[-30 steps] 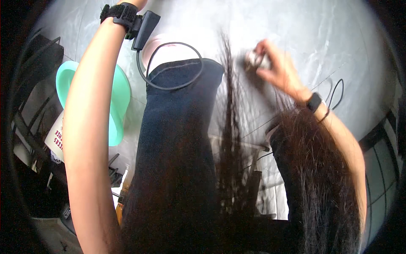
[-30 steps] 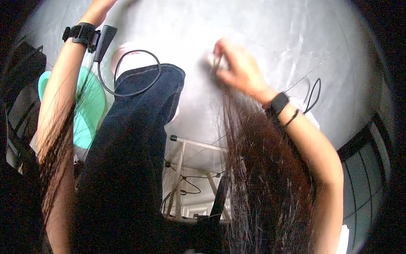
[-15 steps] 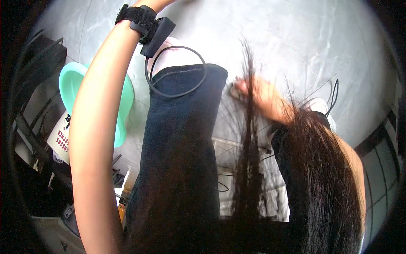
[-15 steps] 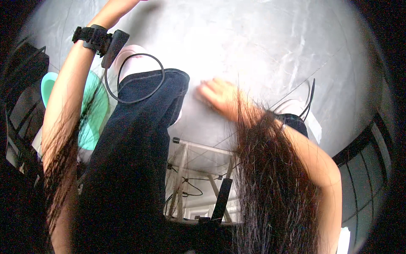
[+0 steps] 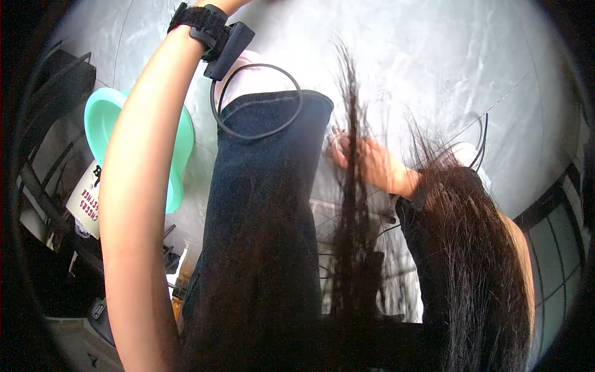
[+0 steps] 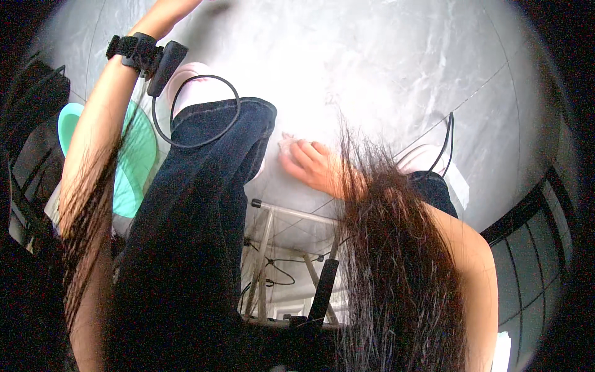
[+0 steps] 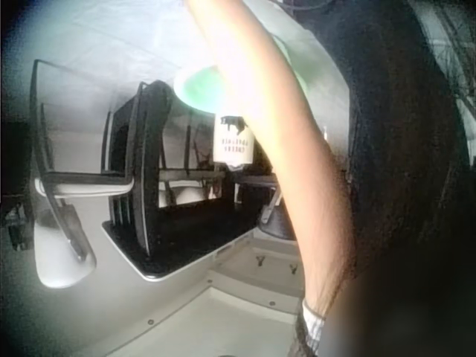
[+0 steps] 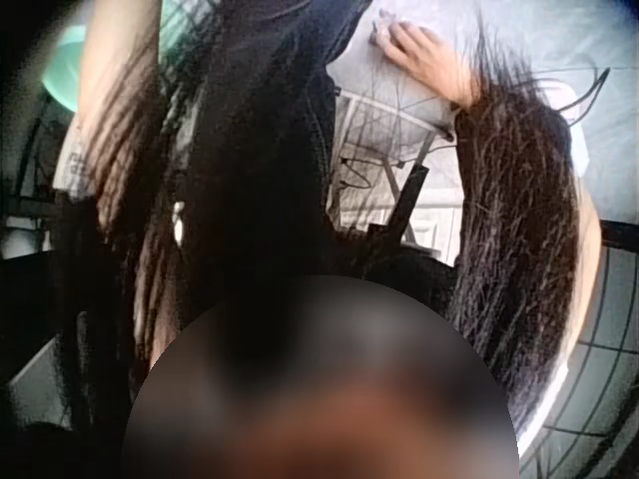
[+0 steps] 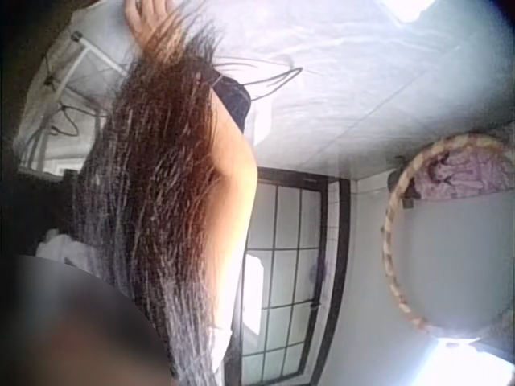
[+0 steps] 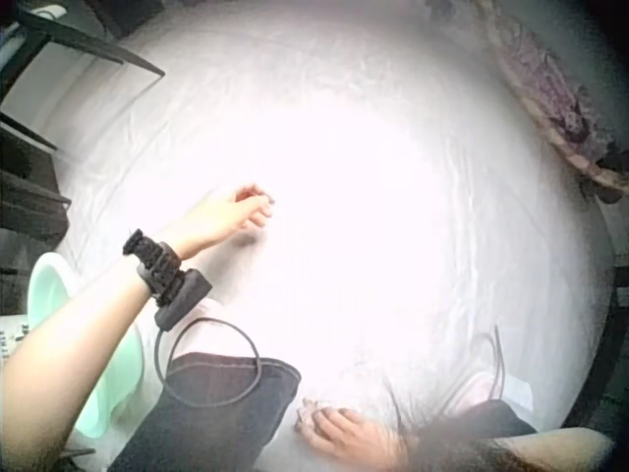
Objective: The person scrubs a tiled floor with a cloth, periodically dipping the cloth into a basin of water and wringing it out before continuing to wipe the surface.
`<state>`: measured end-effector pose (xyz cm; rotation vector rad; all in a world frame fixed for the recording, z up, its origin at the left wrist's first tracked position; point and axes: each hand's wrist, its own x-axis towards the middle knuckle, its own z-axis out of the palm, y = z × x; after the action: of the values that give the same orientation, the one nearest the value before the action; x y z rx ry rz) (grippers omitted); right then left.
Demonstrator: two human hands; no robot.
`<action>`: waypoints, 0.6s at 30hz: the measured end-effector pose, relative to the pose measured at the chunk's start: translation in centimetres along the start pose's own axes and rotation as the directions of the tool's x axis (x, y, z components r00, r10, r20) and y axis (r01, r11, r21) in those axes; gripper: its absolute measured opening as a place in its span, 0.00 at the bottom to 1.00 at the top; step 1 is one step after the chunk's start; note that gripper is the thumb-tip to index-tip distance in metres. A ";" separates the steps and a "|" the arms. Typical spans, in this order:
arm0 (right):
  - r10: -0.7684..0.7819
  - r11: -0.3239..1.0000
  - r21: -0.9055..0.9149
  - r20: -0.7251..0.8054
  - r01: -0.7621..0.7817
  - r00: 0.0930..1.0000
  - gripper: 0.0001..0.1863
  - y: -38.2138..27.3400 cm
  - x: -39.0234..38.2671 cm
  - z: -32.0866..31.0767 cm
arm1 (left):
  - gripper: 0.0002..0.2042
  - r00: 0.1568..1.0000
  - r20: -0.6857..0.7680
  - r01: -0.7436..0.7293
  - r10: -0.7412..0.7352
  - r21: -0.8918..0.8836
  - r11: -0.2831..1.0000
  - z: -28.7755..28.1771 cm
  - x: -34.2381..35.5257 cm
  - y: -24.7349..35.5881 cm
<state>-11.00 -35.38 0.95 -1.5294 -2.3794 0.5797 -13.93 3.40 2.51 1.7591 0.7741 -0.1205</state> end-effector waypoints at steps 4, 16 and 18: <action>-0.025 0.992 -0.122 -0.072 0.016 0.997 0.23 -0.2 0.2 1.2 | 0.16 1.000 -0.019 0.007 -0.007 0.019 1.000 -0.1 0.0 -0.1; -0.114 0.987 -0.133 -0.212 0.087 0.971 0.17 -0.9 2.0 2.7 | 0.16 1.000 -0.021 0.012 -0.012 -0.036 0.999 -0.3 -0.1 -0.2; 0.026 0.972 0.235 -0.124 0.004 0.992 0.16 -1.0 0.8 6.8 | 0.16 1.000 -0.006 0.000 0.000 -0.056 0.998 0.4 0.1 -0.2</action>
<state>-14.96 -36.30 -4.63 -1.4324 -2.1242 0.7159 -13.82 3.13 2.12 1.7069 0.7752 -0.0923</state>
